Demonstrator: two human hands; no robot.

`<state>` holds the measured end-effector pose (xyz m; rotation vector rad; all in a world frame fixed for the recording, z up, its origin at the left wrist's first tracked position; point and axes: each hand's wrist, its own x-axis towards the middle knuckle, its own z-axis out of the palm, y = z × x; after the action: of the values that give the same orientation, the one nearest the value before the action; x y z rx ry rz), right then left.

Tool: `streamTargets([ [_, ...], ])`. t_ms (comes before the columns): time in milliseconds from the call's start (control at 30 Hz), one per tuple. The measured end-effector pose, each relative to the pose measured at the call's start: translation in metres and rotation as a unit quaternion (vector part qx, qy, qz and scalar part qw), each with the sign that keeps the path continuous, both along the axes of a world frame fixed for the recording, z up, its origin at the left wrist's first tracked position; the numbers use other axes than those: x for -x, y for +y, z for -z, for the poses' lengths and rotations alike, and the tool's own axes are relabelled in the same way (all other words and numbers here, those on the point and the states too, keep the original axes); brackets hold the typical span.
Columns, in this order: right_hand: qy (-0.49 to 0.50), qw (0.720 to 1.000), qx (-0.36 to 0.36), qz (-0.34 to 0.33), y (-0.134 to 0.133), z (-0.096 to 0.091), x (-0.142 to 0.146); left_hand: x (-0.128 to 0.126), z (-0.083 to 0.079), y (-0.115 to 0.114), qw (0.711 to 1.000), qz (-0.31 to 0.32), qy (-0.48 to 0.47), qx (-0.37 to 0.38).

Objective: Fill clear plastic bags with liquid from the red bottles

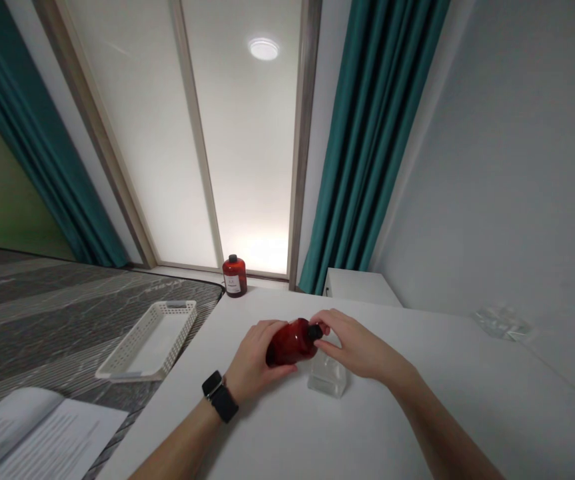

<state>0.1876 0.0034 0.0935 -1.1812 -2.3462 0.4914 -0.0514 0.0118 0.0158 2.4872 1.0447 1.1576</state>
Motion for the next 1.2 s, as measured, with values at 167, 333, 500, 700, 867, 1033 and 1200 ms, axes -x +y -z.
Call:
streamTargets([
  [167, 0.015, 1.000, -0.012, 0.007, 0.001, 0.007, 0.002, 0.002, 0.004, 0.001, 0.998, -0.029, 0.020, -0.050],
  [333, 0.028, 0.999, -0.019, 0.011, 0.002, 0.010, 0.007, 0.003, 0.004, 0.001, 0.990, -0.062, 0.047, -0.115],
  [500, 0.033, 0.997, -0.065, -0.020, -0.003, 0.005, 0.010, 0.005, -0.002, 0.003, 0.991, -0.049, 0.039, -0.119],
  [700, 0.070, 0.997, -0.035, -0.007, -0.006, 0.007, 0.013, 0.007, 0.000, 0.002, 0.978, -0.078, 0.055, -0.187],
  [867, 0.146, 0.988, -0.021, 0.048, 0.000, 0.008, 0.015, -0.002, -0.008, -0.002, 0.994, -0.045, -0.096, 0.015],
  [1033, 0.268, 0.958, 0.074, 0.066, 0.005, 0.017, 0.024, -0.009, -0.013, 0.000, 0.913, 0.061, -0.323, 0.240],
  [1200, 0.342, 0.922, 0.180, -0.005, 0.005, 0.030, 0.039, -0.009, -0.012, 0.001, 0.895, 0.103, -0.338, 0.274],
])
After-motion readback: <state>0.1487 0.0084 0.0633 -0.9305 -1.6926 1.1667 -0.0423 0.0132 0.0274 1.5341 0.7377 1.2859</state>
